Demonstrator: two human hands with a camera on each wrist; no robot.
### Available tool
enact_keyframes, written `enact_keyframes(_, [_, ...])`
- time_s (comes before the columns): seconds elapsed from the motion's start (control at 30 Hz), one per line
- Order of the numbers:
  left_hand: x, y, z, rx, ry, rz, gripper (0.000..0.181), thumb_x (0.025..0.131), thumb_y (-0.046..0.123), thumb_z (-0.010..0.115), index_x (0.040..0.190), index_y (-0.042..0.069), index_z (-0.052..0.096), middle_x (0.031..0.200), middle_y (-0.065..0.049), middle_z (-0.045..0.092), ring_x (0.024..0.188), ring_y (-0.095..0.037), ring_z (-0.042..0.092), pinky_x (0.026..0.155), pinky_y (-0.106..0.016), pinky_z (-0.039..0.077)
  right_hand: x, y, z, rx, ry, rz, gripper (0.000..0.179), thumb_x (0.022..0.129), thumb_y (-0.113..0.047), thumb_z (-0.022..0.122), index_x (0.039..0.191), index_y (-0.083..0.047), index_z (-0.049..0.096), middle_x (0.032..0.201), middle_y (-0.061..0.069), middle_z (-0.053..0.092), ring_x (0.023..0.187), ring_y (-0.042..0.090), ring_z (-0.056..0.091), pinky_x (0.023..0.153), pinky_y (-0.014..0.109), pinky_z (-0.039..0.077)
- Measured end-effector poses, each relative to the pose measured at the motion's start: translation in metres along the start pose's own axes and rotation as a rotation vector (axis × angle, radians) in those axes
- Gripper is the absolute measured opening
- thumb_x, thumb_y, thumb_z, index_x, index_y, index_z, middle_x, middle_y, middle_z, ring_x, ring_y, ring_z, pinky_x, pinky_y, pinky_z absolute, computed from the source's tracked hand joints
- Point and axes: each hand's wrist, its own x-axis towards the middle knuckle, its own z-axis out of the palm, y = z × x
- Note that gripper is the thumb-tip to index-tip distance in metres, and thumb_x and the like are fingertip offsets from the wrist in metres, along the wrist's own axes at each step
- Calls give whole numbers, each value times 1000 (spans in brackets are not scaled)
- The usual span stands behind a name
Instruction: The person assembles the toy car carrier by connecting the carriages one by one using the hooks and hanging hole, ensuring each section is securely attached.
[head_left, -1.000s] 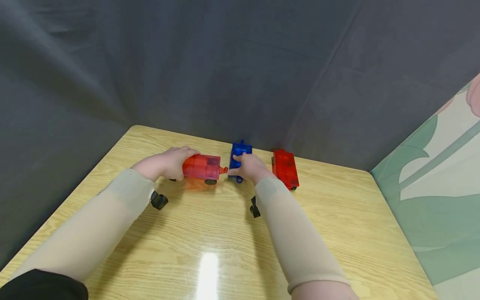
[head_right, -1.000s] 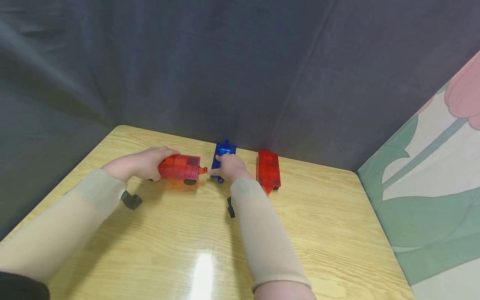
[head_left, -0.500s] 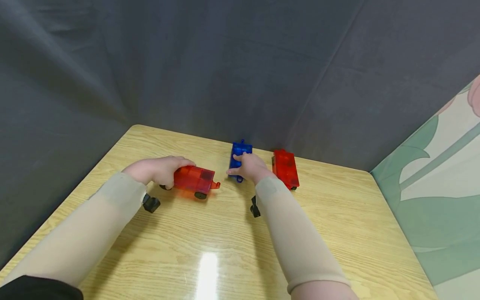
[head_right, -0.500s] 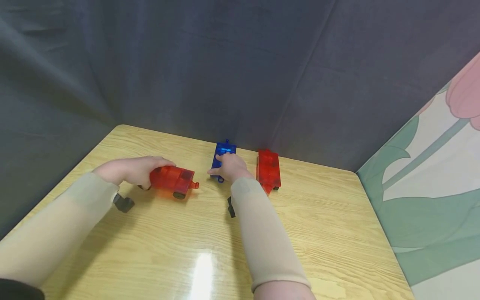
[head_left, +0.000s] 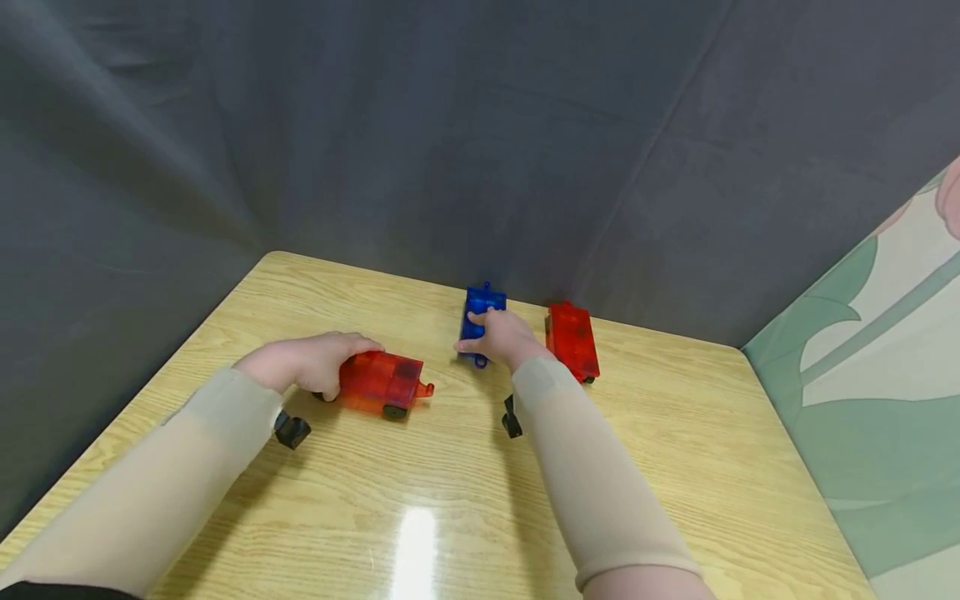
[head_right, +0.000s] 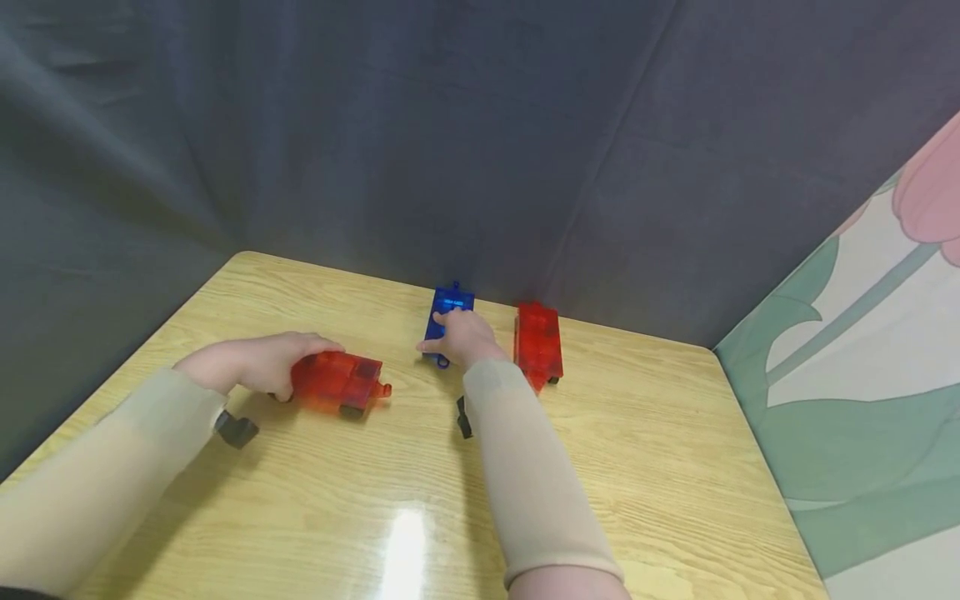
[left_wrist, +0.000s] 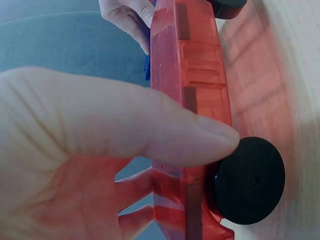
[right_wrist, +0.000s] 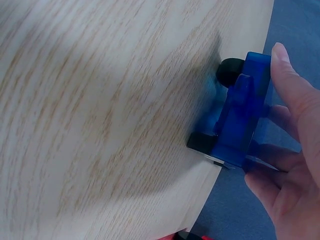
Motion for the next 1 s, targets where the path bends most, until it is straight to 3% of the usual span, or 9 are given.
enact_keyframes(0.33, [-1,4,9,35,7,34,93,64,-23,63,149,7,41,148,-19,39,114,-33,41,66,-29,47,1,5,-1,-11,11,-5,78,86,-60,67,152,-30,38,160,14,24,144,36,26,112,48,31])
enact_keyframes(0.57, [-2,4,14,42,13,54,92,64,-24,63,148,6,43,147,-19,41,116,-32,43,75,-31,48,1,8,3,-30,11,-7,78,85,-62,66,151,-30,40,159,13,25,144,37,27,113,49,29])
enact_keyframes(0.87, [-4,0,15,62,-10,17,94,67,-25,62,151,11,40,150,-17,38,121,-33,40,64,-30,47,0,6,3,-22,24,-14,78,85,-60,67,151,-29,40,159,13,26,143,37,27,113,50,29])
enact_keyframes(0.93, [-4,0,14,102,-6,4,94,68,-23,64,151,12,41,150,-17,38,128,-35,38,83,-38,50,0,6,2,-19,20,-13,78,85,-60,67,151,-29,40,159,13,26,144,37,27,113,50,29])
enact_keyframes(1.0, [-4,2,13,148,1,-7,93,68,-21,66,151,13,42,150,-16,39,134,-37,36,105,-51,36,0,6,1,-14,18,-8,78,85,-60,67,152,-29,40,159,13,26,144,38,26,113,50,28])
